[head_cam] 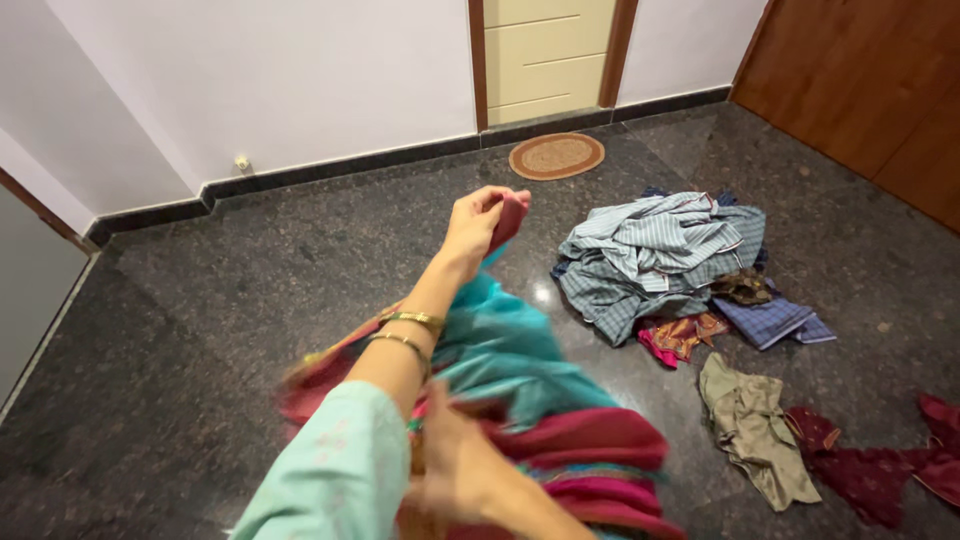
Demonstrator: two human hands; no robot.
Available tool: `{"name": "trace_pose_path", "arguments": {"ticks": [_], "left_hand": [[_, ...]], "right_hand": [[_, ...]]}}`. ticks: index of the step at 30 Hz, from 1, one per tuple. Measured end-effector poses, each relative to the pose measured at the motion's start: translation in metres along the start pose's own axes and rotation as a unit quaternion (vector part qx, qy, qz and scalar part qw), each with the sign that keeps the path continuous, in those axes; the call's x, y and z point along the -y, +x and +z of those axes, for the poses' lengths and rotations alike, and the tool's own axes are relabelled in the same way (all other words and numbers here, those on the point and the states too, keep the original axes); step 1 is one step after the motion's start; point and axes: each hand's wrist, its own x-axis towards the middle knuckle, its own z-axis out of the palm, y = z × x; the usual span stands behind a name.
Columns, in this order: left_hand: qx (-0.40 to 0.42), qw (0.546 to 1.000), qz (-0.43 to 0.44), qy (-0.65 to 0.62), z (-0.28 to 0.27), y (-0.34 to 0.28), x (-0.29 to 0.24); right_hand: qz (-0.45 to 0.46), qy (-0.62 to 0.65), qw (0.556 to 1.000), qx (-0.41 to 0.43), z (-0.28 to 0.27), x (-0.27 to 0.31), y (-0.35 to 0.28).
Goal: The person folds a colorful saree by hand while sitting on the floor. They repeatedly align edges and pleat the fabric, working from one end to the other.
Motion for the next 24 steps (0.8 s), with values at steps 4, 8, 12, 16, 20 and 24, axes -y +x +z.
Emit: {"name": "trace_pose_path", "arguments": {"ticks": [4, 8, 12, 16, 20, 24], "left_hand": [[0.06, 0.988, -0.087, -0.108, 0.004, -0.069, -0.008], [0.109, 0.974, -0.133, -0.149, 0.017, -0.143, -0.011], [0.114, 0.944, -0.145, -0.275, 0.04, -0.196, -0.007], [0.101, 0.949, -0.144, -0.26, 0.049, -0.222, -0.008], [0.104, 0.954, -0.155, -0.235, 0.049, -0.236, -0.01], [0.115, 0.947, -0.144, -0.262, 0.053, -0.253, -0.011]], "right_hand": [[0.045, 0.136, 0.988, -0.061, -0.03, 0.001, -0.009], [0.029, 0.432, 0.889, -0.148, -0.1, 0.001, -0.017], [0.059, 0.287, 0.943, -0.157, -0.122, 0.01, -0.035], [0.067, 0.169, 0.971, -0.153, -0.12, 0.033, -0.047], [0.071, 0.164, 0.975, -0.131, -0.117, 0.054, -0.057], [0.03, 0.031, 0.988, -0.147, -0.111, 0.067, -0.064]]}}
